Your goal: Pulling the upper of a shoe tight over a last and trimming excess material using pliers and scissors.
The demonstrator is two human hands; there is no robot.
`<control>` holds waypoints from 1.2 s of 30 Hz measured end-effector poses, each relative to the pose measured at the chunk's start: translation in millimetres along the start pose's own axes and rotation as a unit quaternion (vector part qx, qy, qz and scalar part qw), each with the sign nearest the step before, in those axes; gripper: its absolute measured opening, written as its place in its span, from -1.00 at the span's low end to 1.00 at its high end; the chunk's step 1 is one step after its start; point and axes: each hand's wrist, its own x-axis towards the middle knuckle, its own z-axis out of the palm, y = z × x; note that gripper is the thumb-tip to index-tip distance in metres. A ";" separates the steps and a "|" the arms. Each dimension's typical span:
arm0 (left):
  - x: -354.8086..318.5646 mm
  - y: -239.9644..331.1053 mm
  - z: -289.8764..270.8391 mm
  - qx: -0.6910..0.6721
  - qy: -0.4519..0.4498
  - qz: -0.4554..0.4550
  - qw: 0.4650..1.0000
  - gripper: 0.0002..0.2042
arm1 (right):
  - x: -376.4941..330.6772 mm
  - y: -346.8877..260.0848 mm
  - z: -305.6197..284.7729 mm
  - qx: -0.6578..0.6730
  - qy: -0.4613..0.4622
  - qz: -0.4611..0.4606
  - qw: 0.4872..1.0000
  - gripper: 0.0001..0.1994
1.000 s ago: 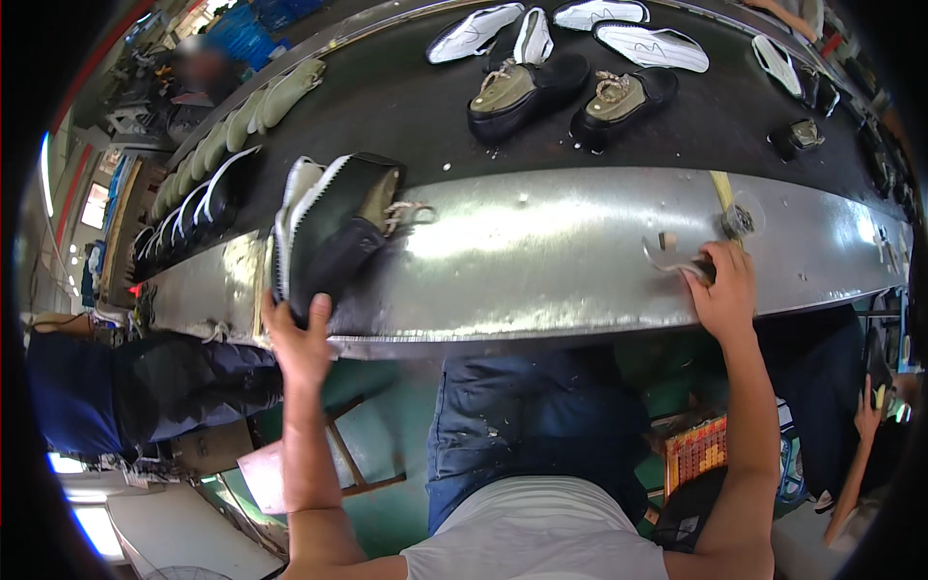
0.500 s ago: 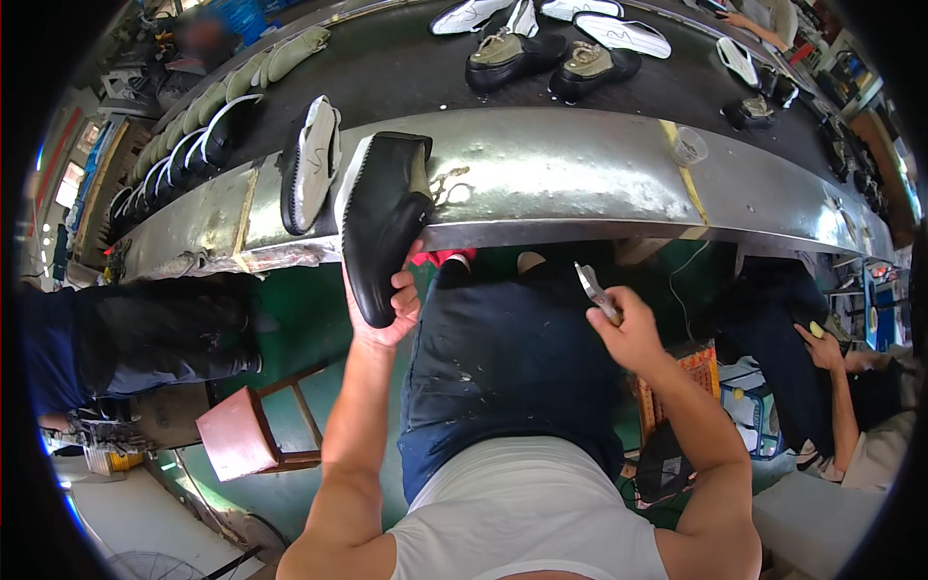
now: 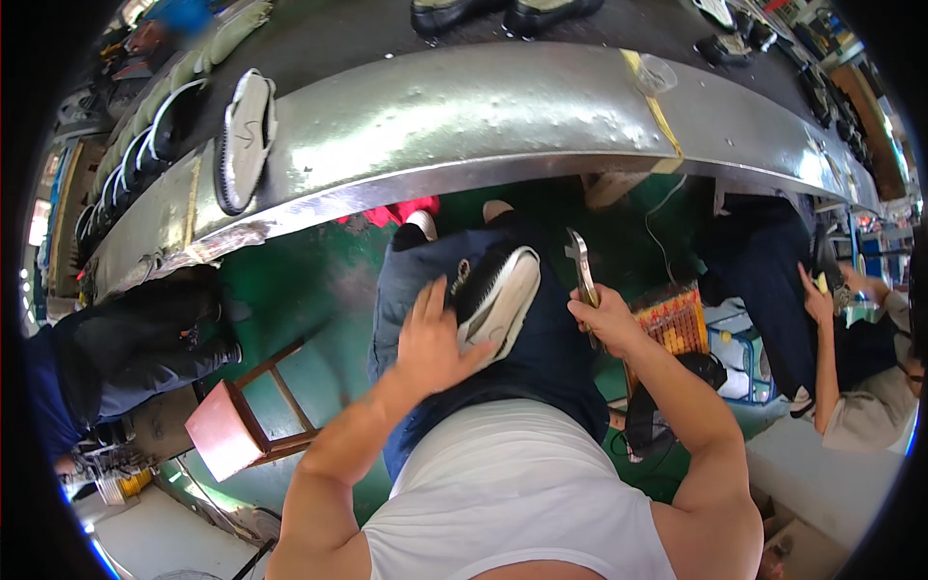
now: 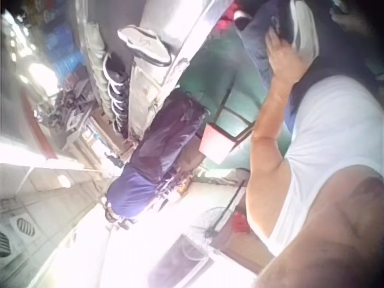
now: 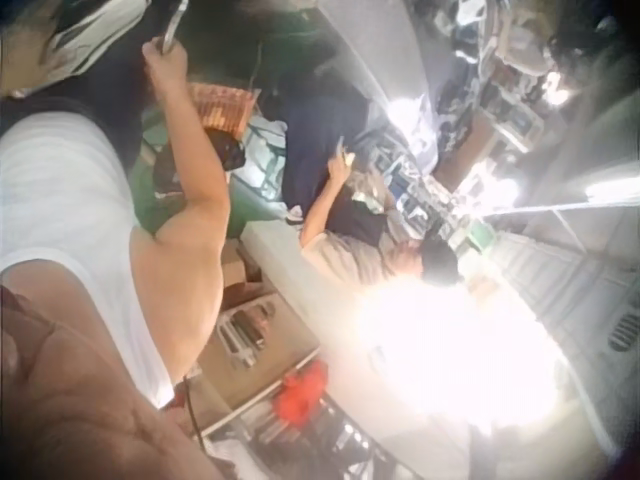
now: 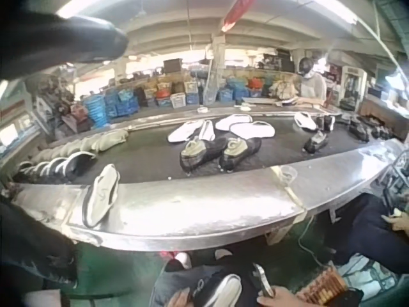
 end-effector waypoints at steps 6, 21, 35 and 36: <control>132.9 -27.1 53.7 -0.327 -0.228 -0.156 0.904 -0.25 | -5.5 21.1 3.2 0.021 -0.075 -0.087 0.993 -0.66; 43.7 -25.5 -12.0 -0.650 -0.030 -0.112 0.751 -0.38 | -42.5 -51.6 62.1 -0.060 -0.281 -0.073 0.955 -0.74; 46.2 -46.0 -19.5 -0.440 0.017 -0.040 0.897 -0.51 | -25.9 -95.4 61.8 -0.227 -0.276 -0.054 0.932 -0.78; 46.0 -51.3 -14.7 -0.462 0.020 -0.035 0.886 -0.53 | -20.2 -91.6 64.4 -0.306 -0.238 -0.108 0.916 -0.76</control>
